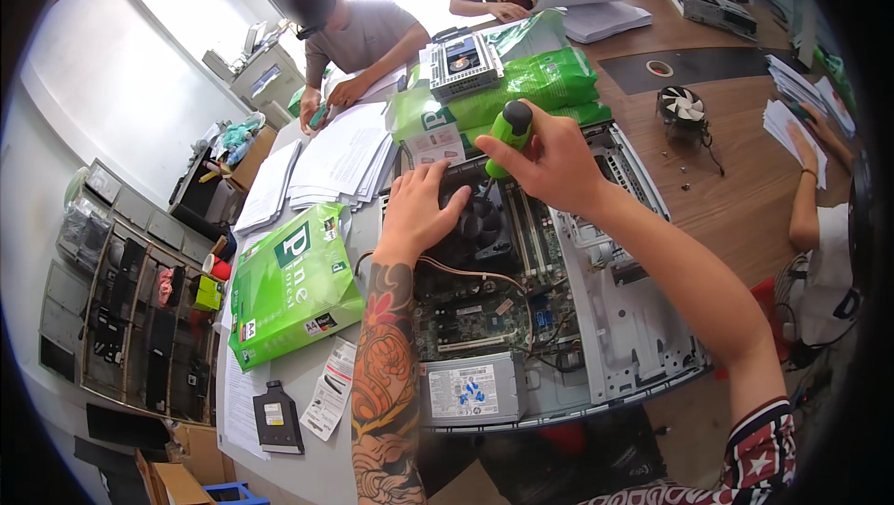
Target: The person uses a green screwdriver to unscrew and remove a fan from the inside of a computer tower.
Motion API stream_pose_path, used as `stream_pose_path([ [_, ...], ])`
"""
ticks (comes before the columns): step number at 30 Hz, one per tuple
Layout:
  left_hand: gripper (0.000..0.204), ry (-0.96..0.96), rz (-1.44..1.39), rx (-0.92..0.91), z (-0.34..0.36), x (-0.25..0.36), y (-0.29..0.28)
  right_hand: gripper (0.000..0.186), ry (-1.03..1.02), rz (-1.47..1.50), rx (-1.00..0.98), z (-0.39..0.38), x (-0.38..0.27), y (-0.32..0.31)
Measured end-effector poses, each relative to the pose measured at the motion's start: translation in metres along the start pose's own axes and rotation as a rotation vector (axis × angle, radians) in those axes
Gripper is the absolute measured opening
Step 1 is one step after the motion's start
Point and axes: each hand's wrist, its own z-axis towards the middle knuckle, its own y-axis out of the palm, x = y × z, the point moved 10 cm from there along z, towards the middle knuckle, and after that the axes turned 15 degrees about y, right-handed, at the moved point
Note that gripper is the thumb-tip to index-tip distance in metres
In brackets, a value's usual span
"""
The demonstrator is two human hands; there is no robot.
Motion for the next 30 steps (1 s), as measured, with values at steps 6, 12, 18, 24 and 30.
stream_pose_path([
  [6, 0.048, -0.033, -0.027, 0.013, 0.0, -0.004, 0.003, 0.029, 0.188, 0.202, -0.107, 0.006, 0.003, 0.002],
  [12, 0.047, -0.052, -0.022, 0.0, 0.002, -0.002, 0.002, 0.041, 0.281, 0.468, -0.032, 0.015, 0.024, -0.008],
  [18, 0.047, -0.037, -0.018, 0.013, 0.001, -0.003, 0.002, 0.042, 0.132, 0.211, -0.011, 0.013, 0.019, -0.005],
  [24, 0.046, -0.018, -0.008, 0.027, 0.002, -0.002, 0.003, 0.043, 0.118, 0.202, -0.016, 0.011, 0.018, -0.004],
  [30, 0.045, -0.02, -0.011, 0.036, 0.0, -0.001, 0.001, 0.043, 0.067, 0.201, 0.013, 0.012, 0.013, -0.008],
])
